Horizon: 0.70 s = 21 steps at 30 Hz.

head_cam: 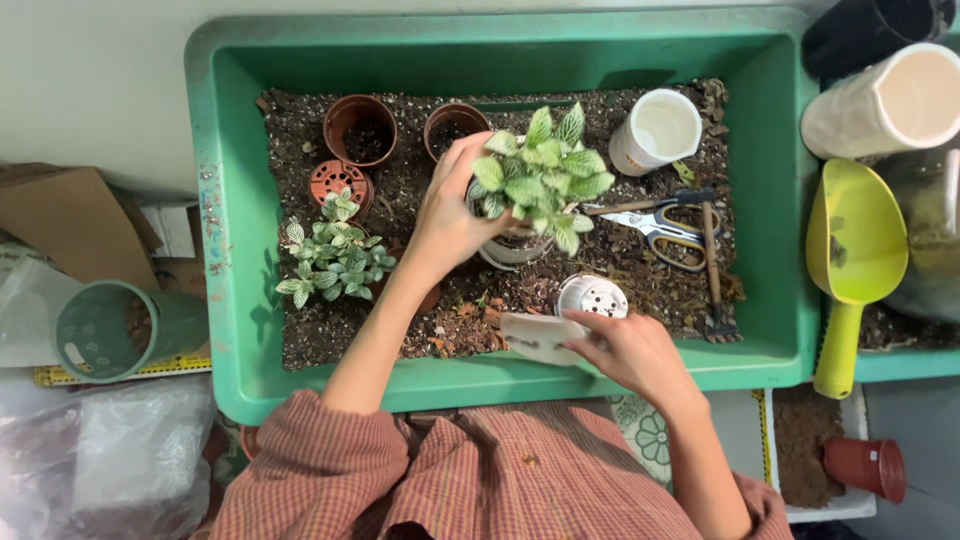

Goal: The person repots a small variegated plant by removing it from its original pot, loosening the root ball, and placing it into a new white pot. They add soil around the plant using a small scoop and gently press the soil down to secure the plant.

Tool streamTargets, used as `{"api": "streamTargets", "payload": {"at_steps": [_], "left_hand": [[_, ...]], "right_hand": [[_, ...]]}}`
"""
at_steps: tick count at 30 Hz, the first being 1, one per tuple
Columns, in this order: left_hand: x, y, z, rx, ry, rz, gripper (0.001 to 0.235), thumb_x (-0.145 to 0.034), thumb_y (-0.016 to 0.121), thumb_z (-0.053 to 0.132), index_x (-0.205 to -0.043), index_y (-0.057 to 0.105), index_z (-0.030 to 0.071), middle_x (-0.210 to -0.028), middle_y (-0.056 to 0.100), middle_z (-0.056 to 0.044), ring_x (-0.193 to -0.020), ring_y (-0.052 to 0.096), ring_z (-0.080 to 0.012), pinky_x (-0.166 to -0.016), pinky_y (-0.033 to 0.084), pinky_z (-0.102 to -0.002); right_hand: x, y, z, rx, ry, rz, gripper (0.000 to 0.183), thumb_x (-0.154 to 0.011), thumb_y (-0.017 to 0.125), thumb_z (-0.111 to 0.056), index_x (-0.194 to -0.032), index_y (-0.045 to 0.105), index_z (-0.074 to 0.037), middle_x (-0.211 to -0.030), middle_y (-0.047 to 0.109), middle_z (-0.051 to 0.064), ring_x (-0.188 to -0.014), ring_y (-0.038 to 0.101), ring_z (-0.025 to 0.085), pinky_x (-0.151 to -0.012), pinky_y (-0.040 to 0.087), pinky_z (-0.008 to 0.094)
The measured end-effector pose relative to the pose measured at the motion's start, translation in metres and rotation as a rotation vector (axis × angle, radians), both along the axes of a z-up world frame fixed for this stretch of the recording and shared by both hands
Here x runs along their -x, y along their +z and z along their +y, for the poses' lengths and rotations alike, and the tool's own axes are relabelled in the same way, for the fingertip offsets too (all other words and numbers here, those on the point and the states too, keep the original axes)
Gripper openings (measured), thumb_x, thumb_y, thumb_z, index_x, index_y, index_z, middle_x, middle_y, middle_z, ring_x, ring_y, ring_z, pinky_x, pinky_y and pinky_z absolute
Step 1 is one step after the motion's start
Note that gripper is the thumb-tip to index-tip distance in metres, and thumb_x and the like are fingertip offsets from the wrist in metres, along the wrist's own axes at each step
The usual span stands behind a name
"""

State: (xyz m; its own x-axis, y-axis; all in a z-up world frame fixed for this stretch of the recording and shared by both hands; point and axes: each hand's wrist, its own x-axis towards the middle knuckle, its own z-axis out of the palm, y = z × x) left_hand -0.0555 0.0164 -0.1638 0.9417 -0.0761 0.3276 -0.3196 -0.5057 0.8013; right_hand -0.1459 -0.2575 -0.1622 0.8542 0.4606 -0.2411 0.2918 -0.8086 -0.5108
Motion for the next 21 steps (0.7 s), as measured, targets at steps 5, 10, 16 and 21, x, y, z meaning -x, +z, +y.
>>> {"api": "streamTargets", "payload": {"at_steps": [5, 10, 16, 21], "left_hand": [[-0.012, 0.001, -0.005, 0.078, 0.0, 0.077, 0.08, -0.075, 0.095, 0.022, -0.141, 0.051, 0.008, -0.138, 0.059, -0.012, -0.132, 0.059, -0.0281, -0.113, 0.047, -0.039], [0.008, 0.022, 0.01, 0.129, -0.072, 0.056, 0.088, -0.074, 0.095, 0.022, -0.145, 0.046, 0.006, -0.144, 0.05, -0.016, -0.13, 0.056, -0.0291, -0.107, 0.048, -0.041], [0.095, 0.058, 0.085, -0.076, 0.183, 0.023, 0.054, -0.095, 0.083, 0.014, -0.142, 0.058, 0.007, -0.146, 0.058, -0.012, -0.126, 0.066, -0.0243, -0.106, 0.055, -0.037], [0.182, 0.062, 0.128, -0.13, 0.498, 0.189, 0.039, -0.097, 0.074, 0.01, -0.134, 0.062, 0.003, -0.127, 0.071, -0.012, -0.113, 0.07, -0.0224, -0.094, 0.056, -0.035]], "right_hand": [[-0.008, -0.039, 0.036, 0.164, 0.156, -0.108, 0.051, -0.091, 0.068, -0.035, -0.139, 0.061, -0.019, -0.062, 0.069, 0.01, -0.054, 0.066, 0.029, -0.053, 0.051, 0.043], [-0.022, -0.077, 0.058, 0.043, 0.337, -0.344, 0.054, -0.09, 0.068, -0.027, -0.139, 0.06, -0.007, -0.067, 0.068, 0.01, -0.056, 0.065, 0.03, -0.05, 0.05, 0.044], [-0.032, -0.106, 0.086, 0.111, 0.551, -0.366, 0.063, -0.086, 0.065, -0.016, -0.146, 0.054, -0.003, -0.068, 0.068, 0.01, -0.057, 0.066, 0.028, -0.048, 0.051, 0.041], [-0.029, -0.114, 0.118, 0.177, 0.702, -0.392, 0.069, -0.081, 0.061, -0.009, -0.148, 0.048, 0.003, -0.062, 0.066, 0.009, -0.055, 0.066, 0.027, -0.047, 0.05, 0.041]]}}
